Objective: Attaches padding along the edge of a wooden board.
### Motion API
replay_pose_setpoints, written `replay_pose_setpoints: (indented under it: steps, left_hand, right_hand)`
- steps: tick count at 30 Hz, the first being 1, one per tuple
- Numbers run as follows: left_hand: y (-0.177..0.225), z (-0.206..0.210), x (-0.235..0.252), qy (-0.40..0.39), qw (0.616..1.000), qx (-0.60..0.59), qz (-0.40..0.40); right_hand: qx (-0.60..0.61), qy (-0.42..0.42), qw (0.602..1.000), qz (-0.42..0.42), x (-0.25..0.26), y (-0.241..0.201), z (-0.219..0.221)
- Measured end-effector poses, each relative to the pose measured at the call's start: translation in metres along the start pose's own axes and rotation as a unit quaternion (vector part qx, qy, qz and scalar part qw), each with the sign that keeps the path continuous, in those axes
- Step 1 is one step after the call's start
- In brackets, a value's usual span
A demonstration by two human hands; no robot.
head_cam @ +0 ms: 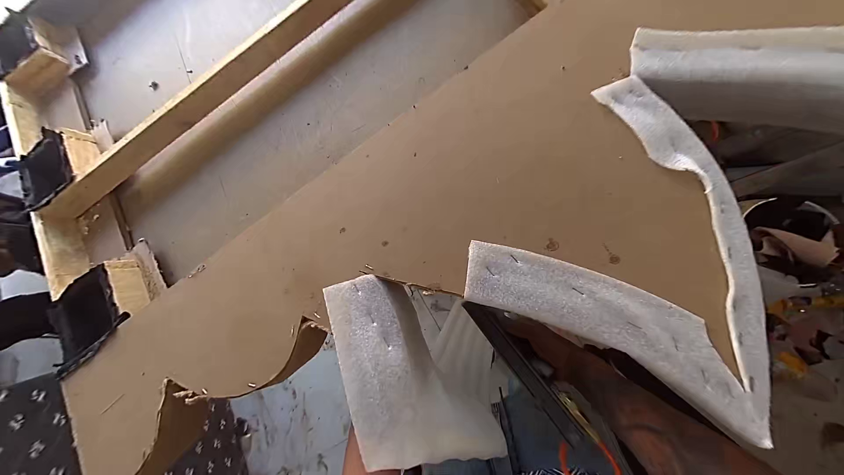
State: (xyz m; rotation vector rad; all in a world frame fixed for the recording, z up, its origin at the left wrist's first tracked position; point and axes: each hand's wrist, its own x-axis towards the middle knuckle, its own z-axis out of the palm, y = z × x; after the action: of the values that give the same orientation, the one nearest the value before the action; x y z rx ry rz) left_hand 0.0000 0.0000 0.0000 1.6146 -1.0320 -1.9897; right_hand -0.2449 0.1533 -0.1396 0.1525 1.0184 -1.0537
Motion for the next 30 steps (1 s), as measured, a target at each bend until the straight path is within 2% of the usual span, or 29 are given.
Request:
replay_pose_setpoints:
  steps: [3, 6, 8, 9, 10, 12, 15, 18, 21, 24, 26, 30]
  left_hand:
    - [-0.013, -0.025, 0.005, 0.028, 0.999, -0.021, -0.023]
    - [-0.004, -0.023, 0.009, 0.07, 0.996, 0.044, -0.022]
    - [0.014, -0.003, 0.008, 0.067, 0.996, 0.066, 0.005]
    - [0.024, 0.004, 0.009, 0.036, 0.995, 0.083, 0.048]
    - [0.033, 0.012, 0.016, 0.043, 0.989, 0.099, 0.098]
    - [0.053, 0.045, 0.038, 0.144, 0.978, 0.085, 0.123]
    - [0.065, 0.062, 0.043, 0.168, 0.972, 0.116, 0.115]
    - [0.071, 0.069, 0.052, 0.188, 0.958, 0.197, 0.091]
    - [0.054, 0.048, 0.07, 0.17, 0.953, 0.215, 0.128]
    - [0.03, 0.022, 0.093, 0.2, 0.939, 0.234, 0.153]
    - [0.028, 0.021, 0.097, 0.2, 0.947, 0.204, 0.148]
    - [0.033, 0.028, 0.095, 0.179, 0.972, 0.073, 0.13]
  right_hand:
    - [-0.04, -0.098, 0.994, -0.026, 0.038, -0.03, 0.027]
    - [-0.116, -0.117, 0.986, -0.024, 0.046, -0.065, 0.062]
    - [-0.118, -0.111, 0.987, -0.016, 0.05, -0.072, 0.071]
    - [-0.112, -0.103, 0.988, -0.007, 0.052, -0.072, 0.074]
    - [-0.112, -0.092, 0.989, 0.012, 0.049, -0.076, 0.077]
    - [-0.135, -0.078, 0.987, 0.03, 0.042, -0.087, 0.084]
    - [-0.15, -0.11, 0.982, 0.01, 0.05, -0.084, 0.077]
    - [-0.13, -0.141, 0.981, 0.02, 0.051, -0.072, 0.065]
    - [-0.147, -0.135, 0.979, 0.039, 0.043, -0.075, 0.063]
    - [-0.154, -0.154, 0.976, 0.024, 0.044, -0.071, 0.061]
    - [-0.135, -0.188, 0.973, -0.001, 0.057, -0.056, 0.05]
    - [-0.112, -0.202, 0.973, -0.002, 0.064, -0.039, 0.043]
